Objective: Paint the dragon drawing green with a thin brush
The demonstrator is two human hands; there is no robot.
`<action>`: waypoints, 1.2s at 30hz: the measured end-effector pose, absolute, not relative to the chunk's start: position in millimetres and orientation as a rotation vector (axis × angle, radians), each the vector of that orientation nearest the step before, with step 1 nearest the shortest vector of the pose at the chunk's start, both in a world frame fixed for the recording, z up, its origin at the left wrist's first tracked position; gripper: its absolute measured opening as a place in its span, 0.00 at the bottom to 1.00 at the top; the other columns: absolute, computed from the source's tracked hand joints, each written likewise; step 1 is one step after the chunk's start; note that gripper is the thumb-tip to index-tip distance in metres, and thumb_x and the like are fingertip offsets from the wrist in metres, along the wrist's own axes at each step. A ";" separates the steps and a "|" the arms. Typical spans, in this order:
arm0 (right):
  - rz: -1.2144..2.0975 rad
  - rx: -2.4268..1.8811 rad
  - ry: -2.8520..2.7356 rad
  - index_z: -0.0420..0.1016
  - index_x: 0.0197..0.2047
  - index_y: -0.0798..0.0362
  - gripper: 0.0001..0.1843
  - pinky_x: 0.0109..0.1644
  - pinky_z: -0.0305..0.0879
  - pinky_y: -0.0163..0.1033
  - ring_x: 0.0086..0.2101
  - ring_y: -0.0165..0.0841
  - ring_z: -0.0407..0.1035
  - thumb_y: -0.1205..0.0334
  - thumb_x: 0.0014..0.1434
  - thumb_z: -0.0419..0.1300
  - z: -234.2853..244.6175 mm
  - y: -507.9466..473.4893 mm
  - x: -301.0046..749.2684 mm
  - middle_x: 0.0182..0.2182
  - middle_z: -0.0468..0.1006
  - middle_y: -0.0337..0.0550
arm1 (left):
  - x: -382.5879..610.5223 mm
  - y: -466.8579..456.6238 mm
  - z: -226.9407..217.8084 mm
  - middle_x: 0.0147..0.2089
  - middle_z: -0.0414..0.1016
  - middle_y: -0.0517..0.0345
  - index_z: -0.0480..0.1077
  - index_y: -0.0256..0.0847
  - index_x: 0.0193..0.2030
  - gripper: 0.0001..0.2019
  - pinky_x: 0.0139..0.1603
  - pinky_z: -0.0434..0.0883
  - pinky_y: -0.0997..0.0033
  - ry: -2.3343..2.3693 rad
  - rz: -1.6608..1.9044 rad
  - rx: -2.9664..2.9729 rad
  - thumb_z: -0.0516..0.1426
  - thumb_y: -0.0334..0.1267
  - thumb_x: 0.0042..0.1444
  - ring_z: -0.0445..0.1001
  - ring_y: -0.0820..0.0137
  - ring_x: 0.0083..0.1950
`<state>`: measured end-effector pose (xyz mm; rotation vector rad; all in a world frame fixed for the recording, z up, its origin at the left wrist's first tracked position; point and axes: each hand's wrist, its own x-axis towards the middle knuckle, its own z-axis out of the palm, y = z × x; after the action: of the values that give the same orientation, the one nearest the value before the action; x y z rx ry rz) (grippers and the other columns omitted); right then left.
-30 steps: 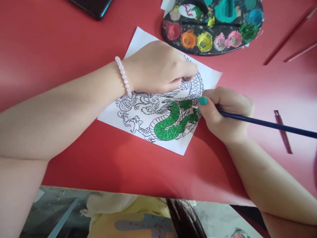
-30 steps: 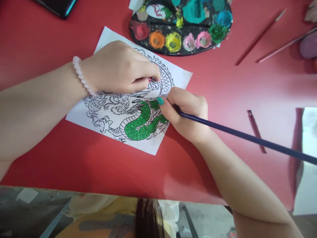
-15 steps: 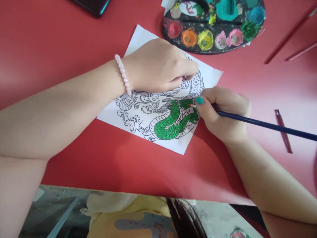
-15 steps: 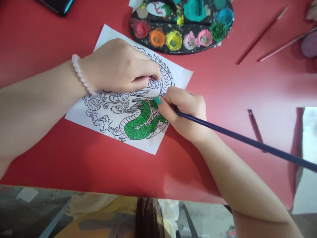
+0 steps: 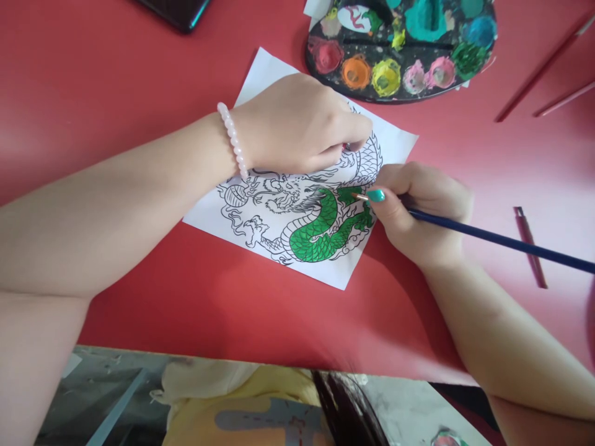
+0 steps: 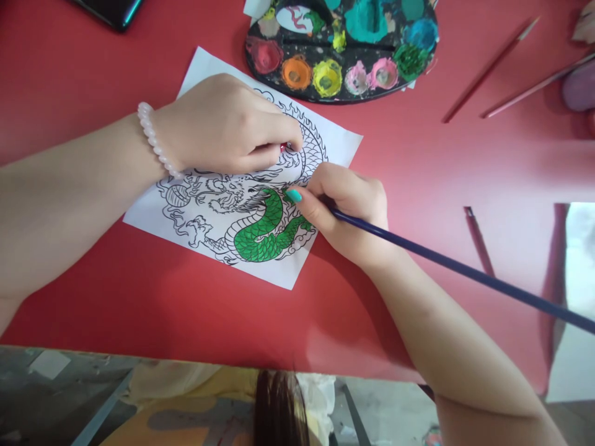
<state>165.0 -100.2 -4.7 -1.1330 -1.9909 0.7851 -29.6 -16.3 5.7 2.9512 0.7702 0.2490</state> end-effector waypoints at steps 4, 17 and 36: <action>0.824 -1.077 -2.058 0.59 0.22 0.52 0.15 0.23 0.48 0.34 0.21 0.23 0.51 0.60 0.55 0.58 -2.6 -97.6 162.3 0.18 0.58 0.33 | -29.4 -17.0 6.2 0.35 0.75 0.55 0.71 0.42 0.44 0.17 0.33 0.61 0.67 0.777 0.239 2.947 0.43 0.35 0.56 0.73 0.63 0.37; 0.785 -1.161 -2.080 0.57 0.21 0.52 0.17 0.23 0.47 0.36 0.20 0.24 0.51 0.59 0.57 0.57 0.0 -99.3 160.2 0.18 0.58 0.35 | -29.2 -15.2 6.3 0.35 0.76 0.54 0.71 0.44 0.45 0.18 0.33 0.60 0.65 0.790 0.210 2.950 0.42 0.35 0.56 0.72 0.64 0.35; 0.731 -1.178 -2.081 0.57 0.20 0.52 0.17 0.22 0.48 0.34 0.20 0.23 0.51 0.59 0.57 0.56 1.4 -99.6 159.9 0.17 0.58 0.34 | -29.3 -15.7 5.2 0.34 0.75 0.56 0.70 0.42 0.43 0.16 0.28 0.55 0.68 0.756 0.265 2.994 0.44 0.34 0.56 0.71 0.65 0.34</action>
<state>159.9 -99.6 1.4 -1.1778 -2.0812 0.7307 -29.3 -15.7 5.2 2.9938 0.7561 0.2651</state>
